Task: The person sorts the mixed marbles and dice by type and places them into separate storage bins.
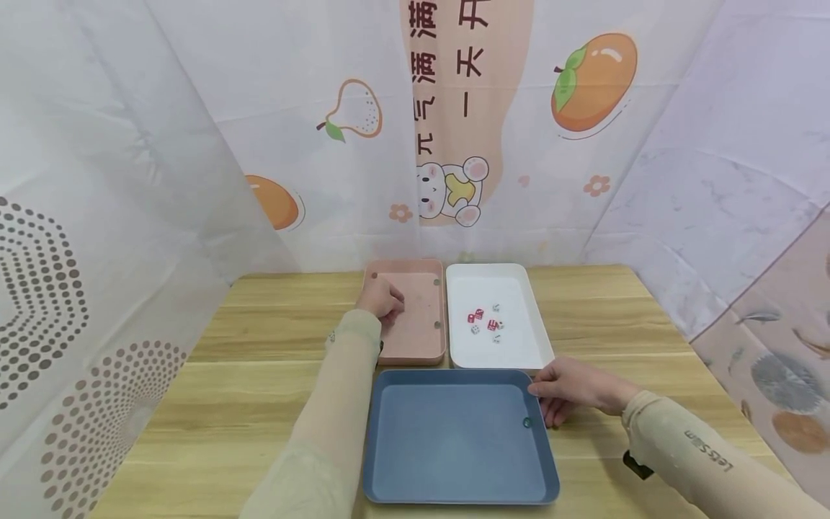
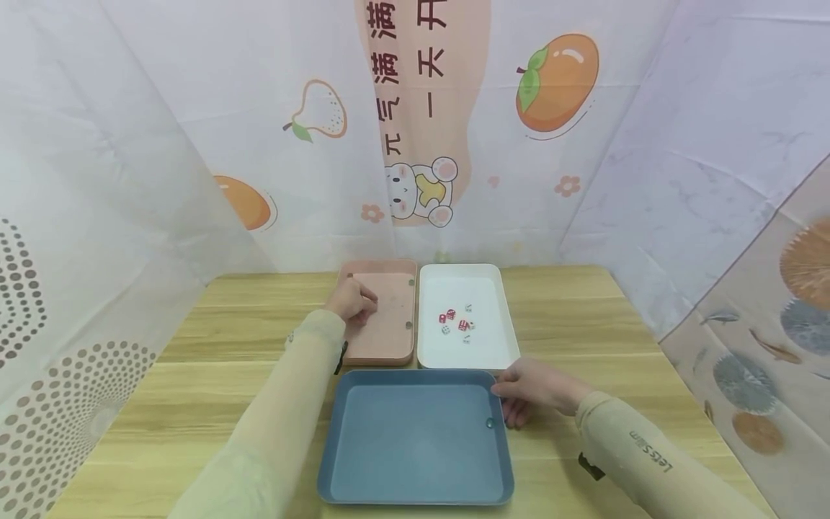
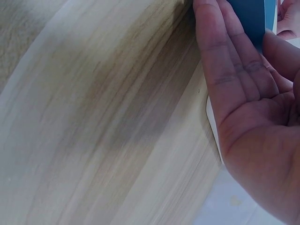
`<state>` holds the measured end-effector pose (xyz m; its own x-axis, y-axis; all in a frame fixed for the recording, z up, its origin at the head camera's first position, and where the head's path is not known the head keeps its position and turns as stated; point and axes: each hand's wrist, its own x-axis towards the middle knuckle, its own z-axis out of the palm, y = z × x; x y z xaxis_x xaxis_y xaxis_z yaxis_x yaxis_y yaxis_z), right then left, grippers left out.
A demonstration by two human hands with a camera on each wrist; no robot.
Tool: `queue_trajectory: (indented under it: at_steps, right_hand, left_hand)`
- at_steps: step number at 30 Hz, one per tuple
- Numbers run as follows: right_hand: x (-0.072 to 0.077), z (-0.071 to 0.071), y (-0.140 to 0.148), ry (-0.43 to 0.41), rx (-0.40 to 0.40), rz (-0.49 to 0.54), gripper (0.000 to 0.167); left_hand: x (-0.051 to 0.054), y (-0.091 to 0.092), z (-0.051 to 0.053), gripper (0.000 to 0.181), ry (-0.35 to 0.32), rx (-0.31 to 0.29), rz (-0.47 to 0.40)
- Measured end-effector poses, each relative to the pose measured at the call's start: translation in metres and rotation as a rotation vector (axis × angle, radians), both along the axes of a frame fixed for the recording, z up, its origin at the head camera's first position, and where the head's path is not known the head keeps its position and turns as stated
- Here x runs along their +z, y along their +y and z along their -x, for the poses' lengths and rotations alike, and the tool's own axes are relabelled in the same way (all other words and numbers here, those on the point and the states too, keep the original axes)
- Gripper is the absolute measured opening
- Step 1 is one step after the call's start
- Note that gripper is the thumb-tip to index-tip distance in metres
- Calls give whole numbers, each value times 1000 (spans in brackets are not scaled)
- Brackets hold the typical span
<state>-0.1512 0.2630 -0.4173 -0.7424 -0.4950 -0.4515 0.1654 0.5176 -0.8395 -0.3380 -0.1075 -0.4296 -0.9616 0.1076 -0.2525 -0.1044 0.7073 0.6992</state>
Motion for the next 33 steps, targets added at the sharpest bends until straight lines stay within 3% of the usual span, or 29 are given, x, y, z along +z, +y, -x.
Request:
queue_trajectory:
  at_steps: [5,9,12,17,20,23,27,33]
  right_hand:
    - [1,-1,-1,-1,1,3,28]
    - [2,-1,-2,1,4,2,27]
    - [3,-1,-2,0,2,2,27]
    - [3,-2,-2,-1,-2,2,27]
    - [2,-2,-2,-4,-4,1,26]
    - [1,-1,-1,-2,-5,-4,26]
    - [1,-1,-1,1,-5,-12,26]
    - [2,0,0,-1,1,-1,27]
  left_hand:
    - [6,-4,1,30,2,-23,-57]
    - [20,-8,2,33,-1,-54,-143]
    - [33,-9,-3,32,18,-94,-158]
    - [54,1,-23,27,41,-182,-156]
    - [59,10,-40,26,27,-255,-158]
    - [56,20,-59,25,34,-354,-138]
    - [44,37,-84,27,10,-476,-147]
    - [26,70,-120,26,-48,-568,-203]
